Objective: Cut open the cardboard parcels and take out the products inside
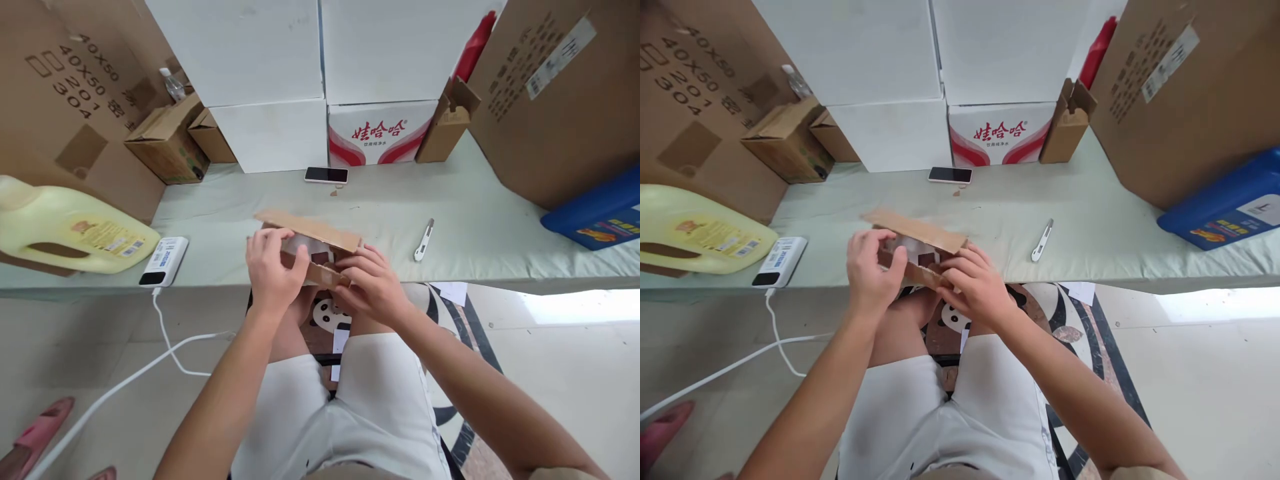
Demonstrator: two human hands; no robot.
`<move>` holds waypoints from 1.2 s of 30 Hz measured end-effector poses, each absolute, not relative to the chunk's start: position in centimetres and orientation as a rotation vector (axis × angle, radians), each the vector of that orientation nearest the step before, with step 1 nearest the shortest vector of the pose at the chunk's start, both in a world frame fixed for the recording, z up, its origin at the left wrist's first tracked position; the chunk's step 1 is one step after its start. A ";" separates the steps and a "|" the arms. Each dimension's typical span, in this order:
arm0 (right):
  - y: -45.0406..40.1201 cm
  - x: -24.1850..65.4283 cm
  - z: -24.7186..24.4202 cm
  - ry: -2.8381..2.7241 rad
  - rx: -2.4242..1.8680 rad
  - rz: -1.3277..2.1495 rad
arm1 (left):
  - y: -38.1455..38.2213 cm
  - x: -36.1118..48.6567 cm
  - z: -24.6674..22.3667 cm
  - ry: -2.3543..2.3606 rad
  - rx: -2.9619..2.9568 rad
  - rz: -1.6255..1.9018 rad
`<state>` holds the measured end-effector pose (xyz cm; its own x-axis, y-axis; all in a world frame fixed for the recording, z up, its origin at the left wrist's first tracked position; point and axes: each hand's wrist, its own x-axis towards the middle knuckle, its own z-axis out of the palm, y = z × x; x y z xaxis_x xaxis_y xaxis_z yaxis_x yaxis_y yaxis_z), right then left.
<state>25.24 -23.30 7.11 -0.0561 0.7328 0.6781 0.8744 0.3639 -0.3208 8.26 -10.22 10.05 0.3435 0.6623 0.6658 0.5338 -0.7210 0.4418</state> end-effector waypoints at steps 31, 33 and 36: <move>-21.8 21.8 16.1 -2.249 -2.484 -0.147 | -8.7 8.9 4.8 0.781 2.049 1.842; -20.7 21.4 16.4 -2.192 -2.464 -0.108 | -8.7 8.6 4.6 0.805 2.063 1.833; -19.0 21.0 16.5 -2.118 -2.440 -0.050 | -8.8 8.4 4.6 0.817 2.079 1.839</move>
